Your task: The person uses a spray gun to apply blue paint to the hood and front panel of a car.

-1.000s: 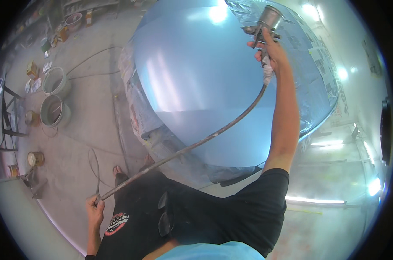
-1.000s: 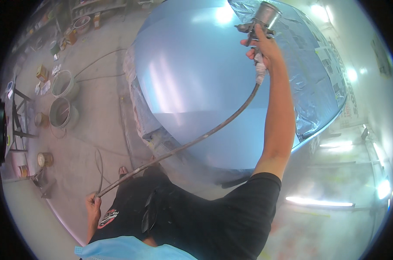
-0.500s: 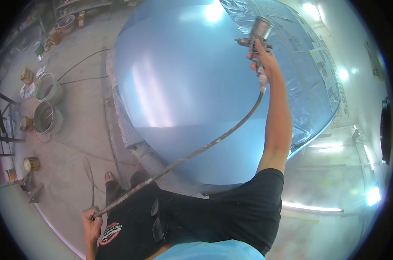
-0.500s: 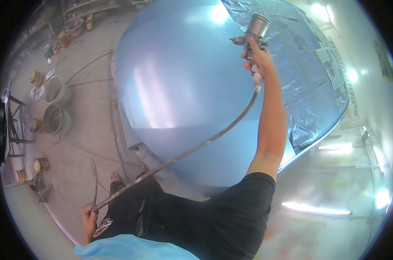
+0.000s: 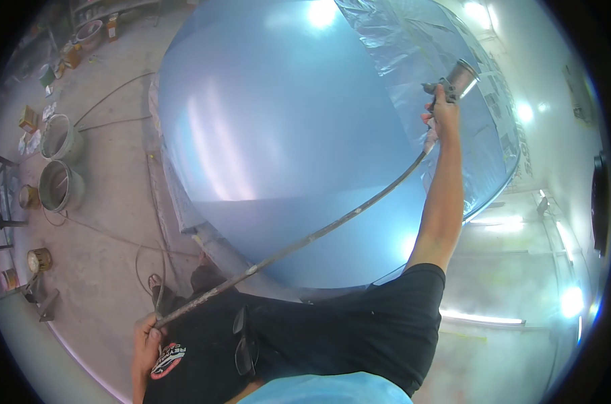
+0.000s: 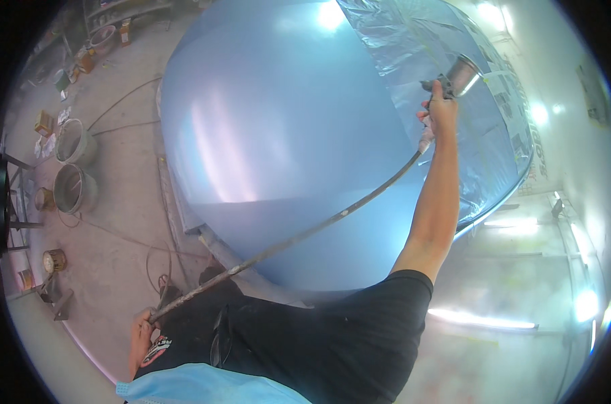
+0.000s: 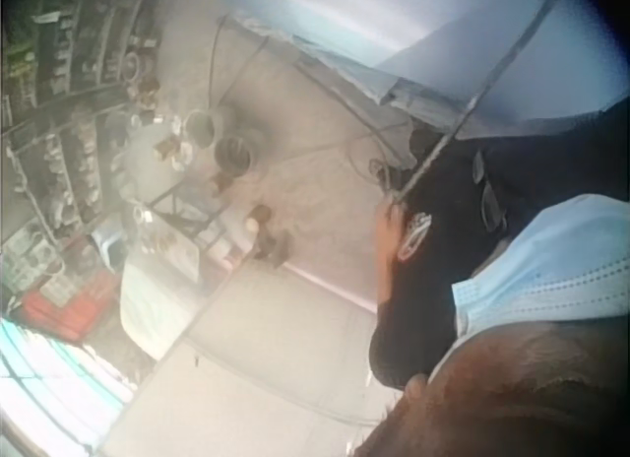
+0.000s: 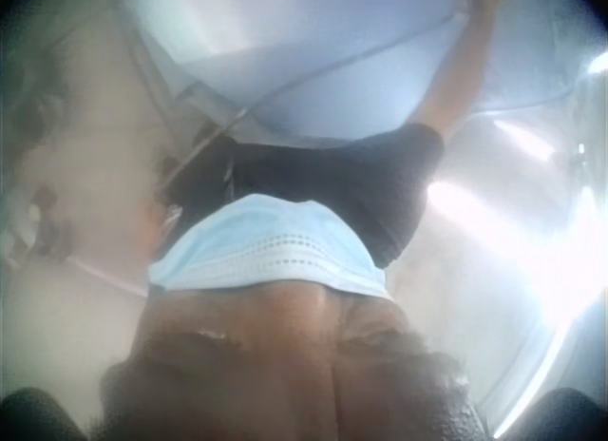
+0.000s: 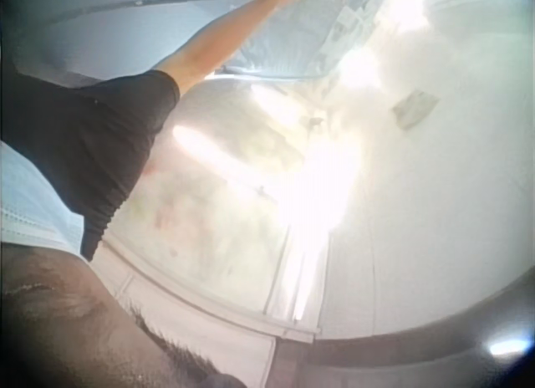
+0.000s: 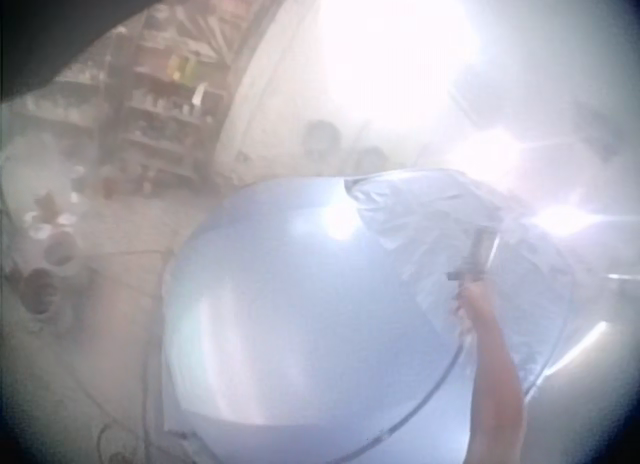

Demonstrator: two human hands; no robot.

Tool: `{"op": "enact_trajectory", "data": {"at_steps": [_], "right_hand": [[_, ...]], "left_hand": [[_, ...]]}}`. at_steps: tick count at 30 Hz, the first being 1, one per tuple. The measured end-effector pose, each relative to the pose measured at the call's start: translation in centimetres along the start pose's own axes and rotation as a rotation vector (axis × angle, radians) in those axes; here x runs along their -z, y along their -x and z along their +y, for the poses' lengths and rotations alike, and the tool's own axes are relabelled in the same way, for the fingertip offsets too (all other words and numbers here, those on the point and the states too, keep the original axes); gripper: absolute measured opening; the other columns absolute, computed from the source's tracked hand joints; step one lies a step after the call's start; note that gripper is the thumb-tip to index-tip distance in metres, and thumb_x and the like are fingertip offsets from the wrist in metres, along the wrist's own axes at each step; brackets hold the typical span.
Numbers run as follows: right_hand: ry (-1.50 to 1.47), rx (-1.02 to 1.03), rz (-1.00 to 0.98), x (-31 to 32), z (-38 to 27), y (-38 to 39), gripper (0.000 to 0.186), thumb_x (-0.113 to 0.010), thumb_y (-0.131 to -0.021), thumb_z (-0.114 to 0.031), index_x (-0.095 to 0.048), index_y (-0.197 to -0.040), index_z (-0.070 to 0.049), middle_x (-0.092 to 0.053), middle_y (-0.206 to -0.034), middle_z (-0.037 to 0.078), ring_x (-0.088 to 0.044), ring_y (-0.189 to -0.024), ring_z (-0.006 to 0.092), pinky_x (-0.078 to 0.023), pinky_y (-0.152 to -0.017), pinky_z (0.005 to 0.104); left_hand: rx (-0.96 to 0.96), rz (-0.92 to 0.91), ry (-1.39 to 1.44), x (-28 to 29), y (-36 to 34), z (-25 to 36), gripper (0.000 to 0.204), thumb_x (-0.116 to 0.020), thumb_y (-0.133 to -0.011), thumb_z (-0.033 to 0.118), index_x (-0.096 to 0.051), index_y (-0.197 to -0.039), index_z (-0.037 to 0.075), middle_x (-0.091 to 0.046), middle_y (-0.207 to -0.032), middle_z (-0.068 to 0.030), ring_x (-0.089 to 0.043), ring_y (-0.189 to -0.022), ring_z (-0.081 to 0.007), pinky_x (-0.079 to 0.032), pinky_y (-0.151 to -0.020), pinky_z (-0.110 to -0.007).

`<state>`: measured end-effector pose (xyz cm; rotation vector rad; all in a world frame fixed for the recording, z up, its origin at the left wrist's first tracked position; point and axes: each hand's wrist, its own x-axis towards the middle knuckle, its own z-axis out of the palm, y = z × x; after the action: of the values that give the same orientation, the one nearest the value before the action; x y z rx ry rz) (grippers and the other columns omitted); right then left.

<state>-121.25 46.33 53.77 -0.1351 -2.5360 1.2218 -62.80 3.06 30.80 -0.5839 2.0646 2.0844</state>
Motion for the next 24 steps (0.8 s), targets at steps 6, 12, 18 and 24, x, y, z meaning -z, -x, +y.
{"op": "enact_trajectory", "data": {"at_steps": [6, 12, 18, 24], "right_hand": [[0.020, 0.015, -0.184, -5.3, -5.0, 9.0, 0.053, -0.060, -0.089, -0.053, -0.056, -0.093, 0.000, -0.057, -0.069, 0.009, -0.056, -0.041, 0.0178, -0.043, -0.034, 0.0299], [-0.027, 0.015, -0.338, -14.4, -10.7, 20.4, 0.050, -0.061, -0.089, -0.050, -0.056, -0.090, -0.001, -0.055, -0.067, 0.007, -0.054, -0.040, 0.0162, -0.043, -0.035, 0.0282], [-0.101, -0.041, -0.511, -24.3, -14.3, 31.3, 0.047, -0.061, -0.091, -0.043, -0.058, -0.113, -0.001, -0.055, -0.071, 0.008, -0.055, -0.038, 0.0200, -0.043, -0.034, 0.0308], [-0.182, -0.065, -0.678, -31.2, -16.0, 39.8, 0.045, -0.060, -0.093, -0.040, -0.056, -0.111, 0.001, -0.057, -0.071, 0.010, -0.057, -0.039, 0.0206, -0.043, -0.032, 0.0303]], "left_hand": [[0.003, 0.131, -0.026, 5.1, 1.8, -7.2, 0.060, -0.041, -0.095, 0.059, -0.042, -0.066, 0.006, -0.037, -0.063, 0.0023, -0.036, -0.065, -0.0098, -0.027, -0.058, -0.028], [0.119, 0.326, -0.046, 12.3, 6.6, -13.3, 0.052, -0.037, -0.100, 0.049, -0.037, -0.066, 0.010, -0.033, -0.064, 0.0035, -0.031, -0.065, -0.0096, -0.023, -0.059, -0.028], [0.207, 0.572, -0.012, 19.4, 14.5, -19.9, 0.049, -0.037, -0.102, 0.047, -0.035, -0.066, 0.013, -0.032, -0.064, 0.0048, -0.028, -0.064, -0.0081, -0.022, -0.059, -0.027], [0.221, 0.607, 0.042, 24.7, 19.6, -24.4, 0.047, -0.039, -0.101, 0.048, -0.042, -0.069, 0.013, -0.034, -0.065, 0.0051, -0.027, -0.061, -0.0071, -0.020, -0.057, -0.026]]}}
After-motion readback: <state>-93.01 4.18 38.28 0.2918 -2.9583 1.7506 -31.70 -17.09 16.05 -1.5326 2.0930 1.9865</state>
